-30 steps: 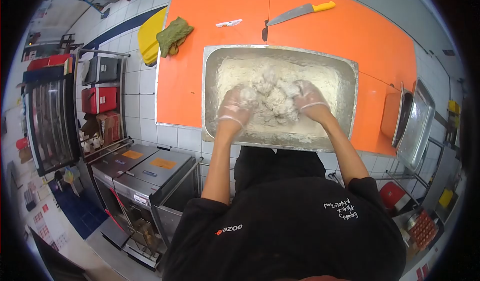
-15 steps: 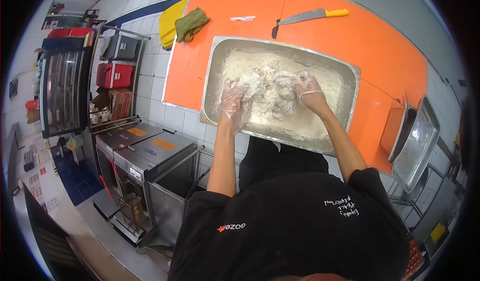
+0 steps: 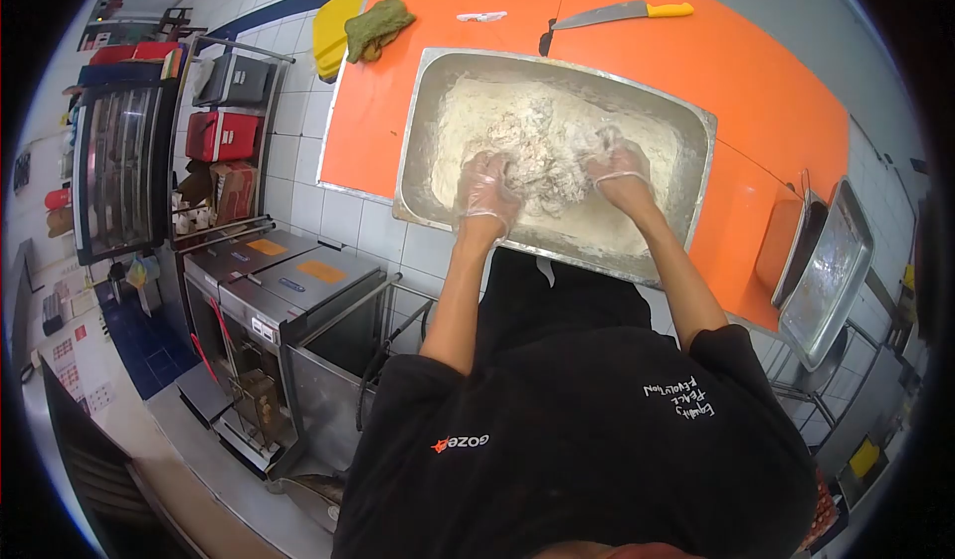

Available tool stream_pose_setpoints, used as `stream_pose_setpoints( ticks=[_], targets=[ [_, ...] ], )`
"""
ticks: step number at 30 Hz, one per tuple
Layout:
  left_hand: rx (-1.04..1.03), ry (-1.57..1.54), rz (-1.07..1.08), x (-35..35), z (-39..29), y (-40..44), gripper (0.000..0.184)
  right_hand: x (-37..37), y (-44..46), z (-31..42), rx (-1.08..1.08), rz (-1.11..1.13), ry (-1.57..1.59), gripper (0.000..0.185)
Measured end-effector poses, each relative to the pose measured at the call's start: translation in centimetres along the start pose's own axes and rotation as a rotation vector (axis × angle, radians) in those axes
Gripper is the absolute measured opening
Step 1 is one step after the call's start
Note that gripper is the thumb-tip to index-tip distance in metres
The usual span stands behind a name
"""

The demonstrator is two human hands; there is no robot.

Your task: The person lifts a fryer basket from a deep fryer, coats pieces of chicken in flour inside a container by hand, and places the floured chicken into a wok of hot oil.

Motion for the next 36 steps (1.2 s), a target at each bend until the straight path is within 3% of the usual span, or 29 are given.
stream_pose_setpoints(
  ticks=[2,3,5,6,7,8,9,10,12,13,15,18,20,21,23,24,25,27,29,33,35,36],
  targets=[
    [-0.025,-0.009,0.005,-1.1,0.4,0.4,0.042,3.0,-0.2,2.8,0.231,-0.139,0.116,0.055],
    [-0.053,-0.015,0.012,-1.7,0.5,0.6,0.041,3.8,-0.2,3.0,0.23,-0.139,0.114,0.055],
    [-0.095,-0.023,0.052,-2.1,1.0,1.6,0.04,2.7,-0.2,2.9,0.177,0.093,0.29,0.051],
    [-0.132,-0.028,0.089,-2.3,1.0,2.0,0.039,2.8,-0.4,2.6,0.178,0.085,0.287,0.051],
    [-0.138,-0.029,0.083,-1.5,0.5,2.3,0.039,2.9,-0.5,2.3,0.136,0.076,0.48,0.052],
    [-0.005,-0.151,0.114,-0.9,1.4,2.6,0.037,2.7,-0.6,2.0,0.092,0.069,0.675,0.053],
    [0.129,-0.273,0.146,-0.6,2.2,2.7,0.035,2.7,-0.4,1.9,0.094,0.064,0.677,0.053],
    [0.125,-0.271,0.144,-0.8,2.8,3.1,0.035,3.6,-0.2,2.9,0.176,0.043,0.502,0.048],
    [0.429,-0.856,0.302,-4.0,6.2,3.0,0.033,4.8,-0.1,5.1,0.254,0.02,0.332,0.042],
    [0.427,-0.852,0.302,-3.2,5.5,2.9,0.033,5.6,-0.3,6.5,0.283,-0.018,0.389,0.042],
    [0.561,-1.429,0.336,-2.4,3.5,1.9,0.034,6.0,-0.1,7.0,0.311,-0.053,0.451,0.042],
    [0.723,-1.2,0.364,-2.3,7.0,0.9,0.036,4.8,2.5,6.5,0.369,0.055,0.511,0.038],
    [0.67,-1.315,0.362,-2.9,7.9,0.6,0.035,2.2,3.8,3.6,-0.006,0.283,0.496,0.032],
    [0.61,-1.43,0.366,-3.2,8.0,0.7,0.034,2.2,3.7,4.1,-0.001,0.288,0.496,0.032],
    [0.6,-1.471,0.387,-4.3,8.3,0.7,0.034,2.3,2.6,8.2,0.018,0.389,0.949,0.026],
    [0.589,-1.511,0.415,-4.9,8.2,0.8,0.034,1.5,2.9,7.6,0.022,0.394,0.948,0.026],
    [0.591,-1.512,0.405,-4.0,7.1,0.9,0.034,-0.7,2.9,5.9,-0.135,0.402,1.185,0.031],
    [0.807,-1.156,0.403,-2.5,5.8,-0.2,0.032,-2.7,2.9,4.9,-0.304,0.42,1.416,0.036],
    [0.796,-1.191,0.394,-3.4,5.9,-0.1,0.034,-1.4,3.0,8.5,0.262,0.508,0.679,0.045],
    [0.82,-1.352,0.434,-3.6,4.2,-1.0,0.046,-2.4,0.6,10.0,0.102,0.578,0.662,0.045],
    [0.753,-1.469,0.411,-3.8,4.5,-0.9,0.052,-0.3,0.9,9.8,0.261,0.264,0.963,0.035],
    [0.73,-1.619,0.424,-4.1,4.7,-1.2,0.057,-0.4,1.1,9.0,0.271,0.291,0.725,0.034]
  ],
)
Point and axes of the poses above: each hand's wrist, its own y-axis towards the middle knuckle, its own x-axis out of the back of the hand, z = x × y, the point moved 10 cm from there along y, towards the middle knuckle, and after that the axes turned 6 degrees about x, right-handed, at the moved point
